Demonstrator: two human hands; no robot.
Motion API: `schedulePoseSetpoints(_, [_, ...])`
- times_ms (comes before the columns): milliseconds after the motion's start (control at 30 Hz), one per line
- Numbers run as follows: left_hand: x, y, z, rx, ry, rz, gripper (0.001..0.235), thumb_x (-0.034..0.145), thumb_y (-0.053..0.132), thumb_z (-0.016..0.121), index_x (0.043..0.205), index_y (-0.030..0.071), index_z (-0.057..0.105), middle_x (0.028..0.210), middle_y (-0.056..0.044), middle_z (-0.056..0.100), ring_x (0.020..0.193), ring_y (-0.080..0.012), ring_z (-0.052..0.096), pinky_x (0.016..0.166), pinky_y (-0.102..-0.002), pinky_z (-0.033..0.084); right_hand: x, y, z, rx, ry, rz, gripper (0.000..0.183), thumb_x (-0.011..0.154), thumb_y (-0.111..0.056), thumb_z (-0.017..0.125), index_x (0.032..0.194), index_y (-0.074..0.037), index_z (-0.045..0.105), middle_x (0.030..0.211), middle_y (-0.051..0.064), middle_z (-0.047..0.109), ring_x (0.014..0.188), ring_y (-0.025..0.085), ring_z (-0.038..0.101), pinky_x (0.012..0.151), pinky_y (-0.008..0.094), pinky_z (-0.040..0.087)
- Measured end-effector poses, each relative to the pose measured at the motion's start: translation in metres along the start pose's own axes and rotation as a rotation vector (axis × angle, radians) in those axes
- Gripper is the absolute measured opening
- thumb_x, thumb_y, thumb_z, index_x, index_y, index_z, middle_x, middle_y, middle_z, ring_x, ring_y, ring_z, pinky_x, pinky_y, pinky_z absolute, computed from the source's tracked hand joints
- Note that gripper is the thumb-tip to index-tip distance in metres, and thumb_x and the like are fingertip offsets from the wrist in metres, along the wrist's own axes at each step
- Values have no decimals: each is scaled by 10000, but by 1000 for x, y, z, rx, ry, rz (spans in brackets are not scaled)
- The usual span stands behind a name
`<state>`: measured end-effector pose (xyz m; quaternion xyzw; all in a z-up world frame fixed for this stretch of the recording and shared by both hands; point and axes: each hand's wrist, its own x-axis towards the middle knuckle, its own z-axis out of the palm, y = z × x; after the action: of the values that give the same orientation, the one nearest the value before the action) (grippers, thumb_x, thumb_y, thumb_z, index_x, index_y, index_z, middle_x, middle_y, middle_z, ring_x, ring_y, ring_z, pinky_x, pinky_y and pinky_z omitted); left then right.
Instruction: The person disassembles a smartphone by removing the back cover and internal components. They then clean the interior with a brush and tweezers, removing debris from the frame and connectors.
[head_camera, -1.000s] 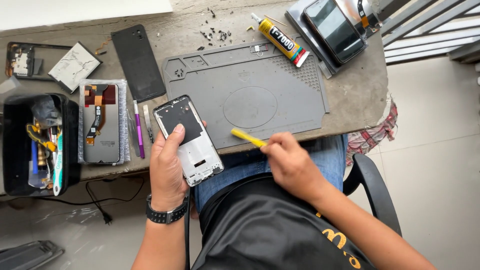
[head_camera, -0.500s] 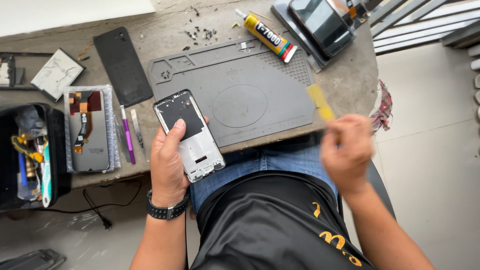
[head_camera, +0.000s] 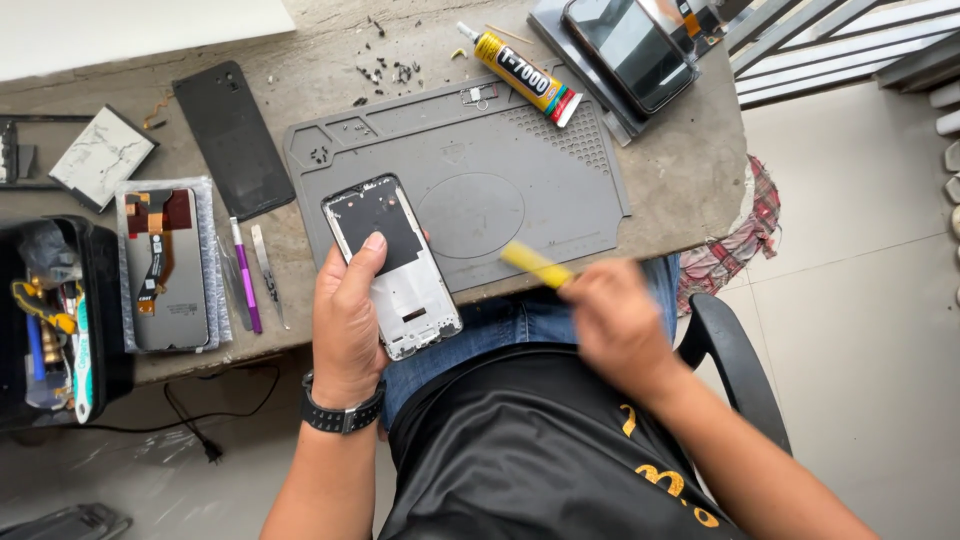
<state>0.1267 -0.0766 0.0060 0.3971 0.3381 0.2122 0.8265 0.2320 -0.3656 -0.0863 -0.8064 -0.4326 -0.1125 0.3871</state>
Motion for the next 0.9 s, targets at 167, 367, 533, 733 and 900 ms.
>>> schedulePoseSetpoints(167, [5, -5, -11, 0, 36, 22, 257, 1091, 201, 719, 1295, 48, 748, 1168, -286, 872, 992, -331, 898, 882, -511, 755, 12, -31, 7, -29, 20, 23, 173, 997, 77, 787, 1065, -78, 824, 1047, 73, 693, 974, 328, 763, 910, 418, 622])
schedulePoseSetpoints(367, [5, -3, -12, -7, 41, 29, 259, 1089, 206, 725, 1292, 49, 755, 1159, -280, 874, 996, -319, 893, 881, -505, 751, 33, -11, -16, -136, 110, -19, 219, 970, 137, 772, 1036, -63, 832, 997, 91, 723, 973, 358, 725, 937, 455, 595])
schedulePoseSetpoints(533, [8, -5, -7, -9, 10, 23, 231, 1094, 202, 727, 1272, 57, 750, 1151, -282, 873, 984, -336, 899, 880, -519, 757, 21, -16, -7, 74, -29, 5, 209, 925, 98, 777, 1011, -80, 847, 999, 103, 758, 952, 377, 771, 878, 458, 631])
schedulePoseSetpoints(733, [1, -5, 13, -20, -36, -10, 237, 1078, 194, 735, 1262, 45, 753, 1130, -290, 874, 966, -322, 896, 850, -508, 755, 30, -11, -27, -109, 133, 75, 189, 1038, 102, 753, 1096, -71, 801, 1024, 118, 718, 995, 398, 725, 950, 467, 577])
schedulePoseSetpoints(900, [2, -12, 24, 35, -68, -35, 262, 1087, 192, 721, 1295, 34, 735, 1152, -284, 873, 978, -310, 889, 869, -506, 748, 20, 35, -52, -216, 151, 181, 246, 1026, 80, 740, 1224, -47, 813, 1083, 114, 707, 1036, 388, 757, 971, 469, 601])
